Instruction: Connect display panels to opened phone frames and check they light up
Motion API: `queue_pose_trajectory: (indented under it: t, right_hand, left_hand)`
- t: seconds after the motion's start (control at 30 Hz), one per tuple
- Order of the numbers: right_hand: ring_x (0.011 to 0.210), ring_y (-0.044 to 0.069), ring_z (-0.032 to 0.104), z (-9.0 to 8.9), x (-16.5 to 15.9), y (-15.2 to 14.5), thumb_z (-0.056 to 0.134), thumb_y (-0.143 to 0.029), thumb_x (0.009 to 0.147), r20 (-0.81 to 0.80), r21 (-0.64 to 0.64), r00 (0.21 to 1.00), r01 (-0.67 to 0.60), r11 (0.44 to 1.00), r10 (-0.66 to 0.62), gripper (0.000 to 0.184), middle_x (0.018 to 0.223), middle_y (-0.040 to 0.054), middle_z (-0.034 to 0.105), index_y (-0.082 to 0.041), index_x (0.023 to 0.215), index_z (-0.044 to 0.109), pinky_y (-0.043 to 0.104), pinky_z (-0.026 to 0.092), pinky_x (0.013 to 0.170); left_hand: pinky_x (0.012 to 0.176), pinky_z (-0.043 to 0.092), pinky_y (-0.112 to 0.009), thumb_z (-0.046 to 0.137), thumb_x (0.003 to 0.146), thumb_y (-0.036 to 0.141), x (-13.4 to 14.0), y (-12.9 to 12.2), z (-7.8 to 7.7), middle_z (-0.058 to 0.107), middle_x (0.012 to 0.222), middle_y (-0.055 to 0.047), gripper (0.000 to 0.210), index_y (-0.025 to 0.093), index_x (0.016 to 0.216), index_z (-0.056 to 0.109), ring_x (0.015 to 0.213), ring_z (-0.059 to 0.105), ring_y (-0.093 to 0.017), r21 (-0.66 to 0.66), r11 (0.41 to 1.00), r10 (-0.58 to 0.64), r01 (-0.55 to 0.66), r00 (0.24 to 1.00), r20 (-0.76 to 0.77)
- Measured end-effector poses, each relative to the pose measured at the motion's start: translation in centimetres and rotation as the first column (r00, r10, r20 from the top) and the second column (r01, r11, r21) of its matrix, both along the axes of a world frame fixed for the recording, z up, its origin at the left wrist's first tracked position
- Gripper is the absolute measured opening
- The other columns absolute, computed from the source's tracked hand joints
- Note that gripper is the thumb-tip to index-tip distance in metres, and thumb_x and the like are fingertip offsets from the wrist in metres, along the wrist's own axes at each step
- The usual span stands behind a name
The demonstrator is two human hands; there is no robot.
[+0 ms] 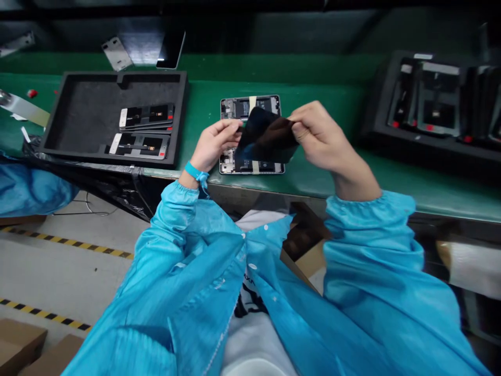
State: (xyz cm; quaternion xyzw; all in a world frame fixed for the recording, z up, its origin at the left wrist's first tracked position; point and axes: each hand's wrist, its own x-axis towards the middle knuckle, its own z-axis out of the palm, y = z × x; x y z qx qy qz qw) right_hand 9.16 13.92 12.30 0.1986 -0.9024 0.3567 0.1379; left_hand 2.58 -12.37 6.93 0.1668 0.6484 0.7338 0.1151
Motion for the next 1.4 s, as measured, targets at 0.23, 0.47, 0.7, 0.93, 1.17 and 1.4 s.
queue_pose_trajectory:
  t: [0.23,0.47,0.7,0.93,1.17,1.4]
  right_hand:
    - [0.094,0.023,0.066,-3.8,-0.8,5.6,0.050,-0.033,0.101,0.326,0.208,0.899,0.234,0.950,-0.293,0.029,0.104,0.0144,0.075,-0.017,0.111,0.071,0.037,0.051,0.090]
    - [0.128,0.035,0.067,-3.9,0.1,4.2,0.050,-0.033,0.103,0.004,0.366,0.967,0.235,0.900,-0.254,0.036,0.130,0.0241,0.075,-0.014,0.121,0.074,0.050,0.049,0.114]
    - [0.119,0.031,0.074,-6.1,-1.5,-5.1,0.058,-0.045,0.108,-0.104,0.180,0.985,-0.118,0.977,0.138,0.040,0.130,0.0143,0.079,-0.020,0.135,0.075,0.046,0.056,0.105]
    - [0.096,0.022,0.075,-7.4,-2.4,-3.4,0.058,-0.051,0.111,-0.183,0.127,0.963,-0.177,0.976,0.198,0.040,0.108,0.0104,0.082,-0.022,0.119,0.085,0.037,0.059,0.087]
    - [0.098,0.023,0.072,-7.3,-0.9,-4.3,0.058,-0.043,0.112,-0.146,0.209,0.974,-0.141,0.968,0.173,0.035,0.110,0.0118,0.080,-0.024,0.121,0.086,0.040,0.060,0.087]
    - [0.097,0.022,0.076,-3.7,0.1,-3.4,0.063,-0.046,0.109,-0.121,0.071,0.992,0.040,0.997,-0.031,0.031,0.110,0.0080,0.082,-0.029,0.121,0.087,0.039,0.062,0.087]
  left_hand:
    - [0.066,0.054,-0.016,0.072,0.095,0.007,-0.1,-1.9,0.3,0.074,0.079,0.001,0.007,0.013,0.091,0.073,0.071,0.071,-0.008,-0.231,0.972,0.018,-0.032,0.998,-0.063]
    - [0.053,0.051,-0.015,0.072,0.097,0.008,1.4,-0.5,1.6,0.074,0.077,0.000,0.007,0.014,0.093,0.068,0.061,0.071,-0.008,-0.234,0.967,-0.069,0.102,0.987,0.148]
    - [0.058,0.056,-0.018,0.073,0.100,0.017,1.4,-0.7,0.9,0.075,0.080,-0.001,0.007,0.014,0.100,0.066,0.069,0.075,-0.012,-0.219,0.968,-0.091,0.122,0.985,0.148]
    - [0.125,0.050,-0.050,0.072,0.101,0.061,2.4,-4.7,-1.1,0.072,0.147,-0.018,0.057,0.017,0.137,0.067,0.144,0.065,-0.032,-0.522,0.846,-0.201,-0.107,0.843,-0.499]
    - [0.133,0.040,-0.059,0.066,0.100,0.075,3.6,-6.0,-2.8,0.060,0.163,-0.020,0.077,0.020,0.153,0.059,0.154,0.057,-0.037,-0.742,0.649,-0.445,-0.167,0.708,-0.548]
    - [0.132,0.042,-0.059,0.071,0.099,0.071,3.8,-5.8,-2.8,0.061,0.162,-0.019,0.075,0.020,0.154,0.058,0.151,0.058,-0.036,-0.734,0.651,-0.433,-0.193,0.700,-0.569]
